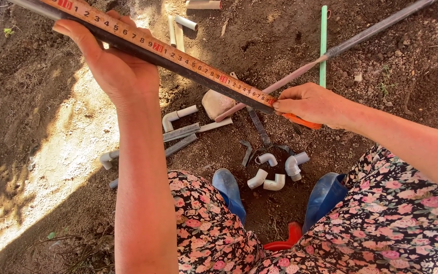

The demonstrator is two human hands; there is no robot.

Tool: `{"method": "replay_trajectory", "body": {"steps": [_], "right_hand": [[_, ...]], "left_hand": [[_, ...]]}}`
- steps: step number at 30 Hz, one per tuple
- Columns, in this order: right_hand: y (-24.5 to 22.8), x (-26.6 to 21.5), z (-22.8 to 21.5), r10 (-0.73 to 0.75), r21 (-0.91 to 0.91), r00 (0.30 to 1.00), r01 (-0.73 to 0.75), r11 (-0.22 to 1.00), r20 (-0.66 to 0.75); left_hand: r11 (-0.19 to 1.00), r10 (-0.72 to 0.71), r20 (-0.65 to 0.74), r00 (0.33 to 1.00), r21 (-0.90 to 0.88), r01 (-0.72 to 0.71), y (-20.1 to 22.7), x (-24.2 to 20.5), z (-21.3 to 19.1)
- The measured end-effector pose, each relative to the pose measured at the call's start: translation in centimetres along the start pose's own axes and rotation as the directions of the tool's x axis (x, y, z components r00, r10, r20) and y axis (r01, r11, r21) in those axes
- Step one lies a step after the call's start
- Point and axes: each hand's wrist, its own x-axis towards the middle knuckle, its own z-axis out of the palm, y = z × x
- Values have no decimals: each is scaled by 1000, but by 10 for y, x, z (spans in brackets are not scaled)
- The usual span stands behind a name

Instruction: Measuring a PVC pipe with a tape measure and cutting it to size using a hand saw.

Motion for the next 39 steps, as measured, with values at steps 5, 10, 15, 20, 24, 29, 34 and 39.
{"method": "replay_trajectory", "body": {"steps": [5,10,15,20,24,29,34,39], "right_hand": [[-4,-3,0,34,-30,999,-34,999,-12],[-4,-4,0,27,-25,1000,-27,999,-16],[-1,-2,0,23,-32,1000,-22,999,7],[-1,-1,0,6,-28,1000,-5,1000,16],[0,-2,0,19,-29,1000,-18,999,19],[-1,-1,0,24,-5,999,-24,1000,30],[12,12,-1,-21,19,998,20,1000,56],[13,12,-2,-34,57,996,29,998,84]], "left_hand": [[999,24,-41,999,41,-23,1,-1,6],[998,30,-3,1000,51,-30,1,-3,3],[999,4,-32,999,33,-3,1,-2,4],[999,13,9,1000,32,-14,1,-4,6],[999,-2,35,999,44,0,1,-3,1],[1000,-6,-19,1000,18,6,0,1,1],[1000,-6,-42,999,14,7,1,1,2],[1000,-2,-1,1000,9,2,1,1,0]]}}
